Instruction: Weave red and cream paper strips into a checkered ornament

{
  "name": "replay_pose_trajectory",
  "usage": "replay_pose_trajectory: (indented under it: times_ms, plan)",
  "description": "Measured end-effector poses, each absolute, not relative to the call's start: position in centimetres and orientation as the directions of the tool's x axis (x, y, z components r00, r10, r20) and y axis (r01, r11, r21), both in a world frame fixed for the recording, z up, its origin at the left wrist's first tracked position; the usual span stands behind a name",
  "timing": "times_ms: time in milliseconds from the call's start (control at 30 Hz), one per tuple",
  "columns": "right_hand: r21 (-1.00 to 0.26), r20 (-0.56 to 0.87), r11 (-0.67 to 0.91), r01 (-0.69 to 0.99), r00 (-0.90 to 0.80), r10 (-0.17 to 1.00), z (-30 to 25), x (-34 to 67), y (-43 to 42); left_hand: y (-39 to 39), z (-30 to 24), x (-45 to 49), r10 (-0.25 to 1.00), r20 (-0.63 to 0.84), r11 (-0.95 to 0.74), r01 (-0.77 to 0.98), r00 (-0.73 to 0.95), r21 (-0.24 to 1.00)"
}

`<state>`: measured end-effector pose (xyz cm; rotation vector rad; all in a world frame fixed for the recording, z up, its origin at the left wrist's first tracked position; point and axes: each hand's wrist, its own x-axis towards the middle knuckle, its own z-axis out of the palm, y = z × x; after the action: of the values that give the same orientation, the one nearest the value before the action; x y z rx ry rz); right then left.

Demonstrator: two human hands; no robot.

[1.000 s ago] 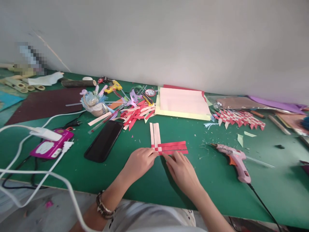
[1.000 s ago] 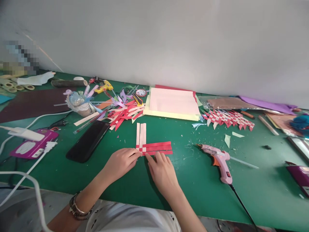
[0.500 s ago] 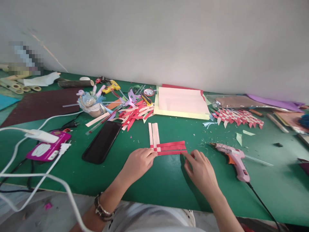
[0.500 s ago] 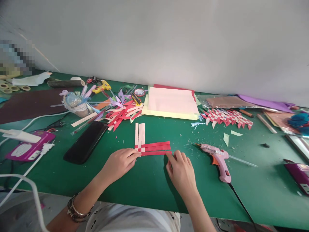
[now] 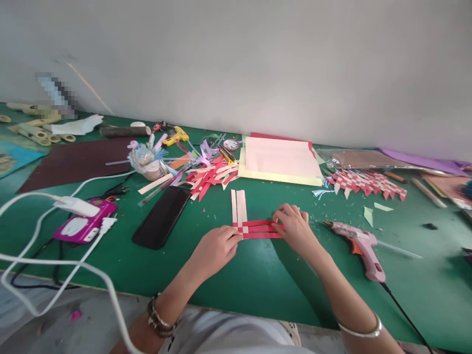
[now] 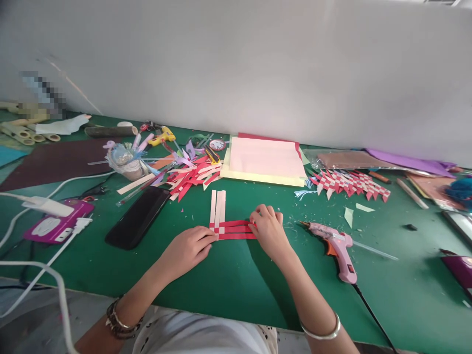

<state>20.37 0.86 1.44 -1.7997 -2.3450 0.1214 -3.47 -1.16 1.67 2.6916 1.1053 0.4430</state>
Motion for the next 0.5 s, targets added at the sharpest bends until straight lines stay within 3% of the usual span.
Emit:
replay_pose_trajectory:
  times_ms: [300, 500]
  plan:
    - [-0.281, 0.142, 0.313, 0.907, -0.283, 0.949, 3.3, 20.7, 0.2, -0.6, 2.3, -3.6, 0.712, 0.184, -0.695, 0.642, 0.677, 0.324]
    - [-0.337, 0.247, 0.276, 0.9, -0.198, 0.949, 3.9, 20.1, -0.1, 0.5, 2.9, -3.8, 0.747, 0.145, -0.658, 0.692, 0.649, 0.297]
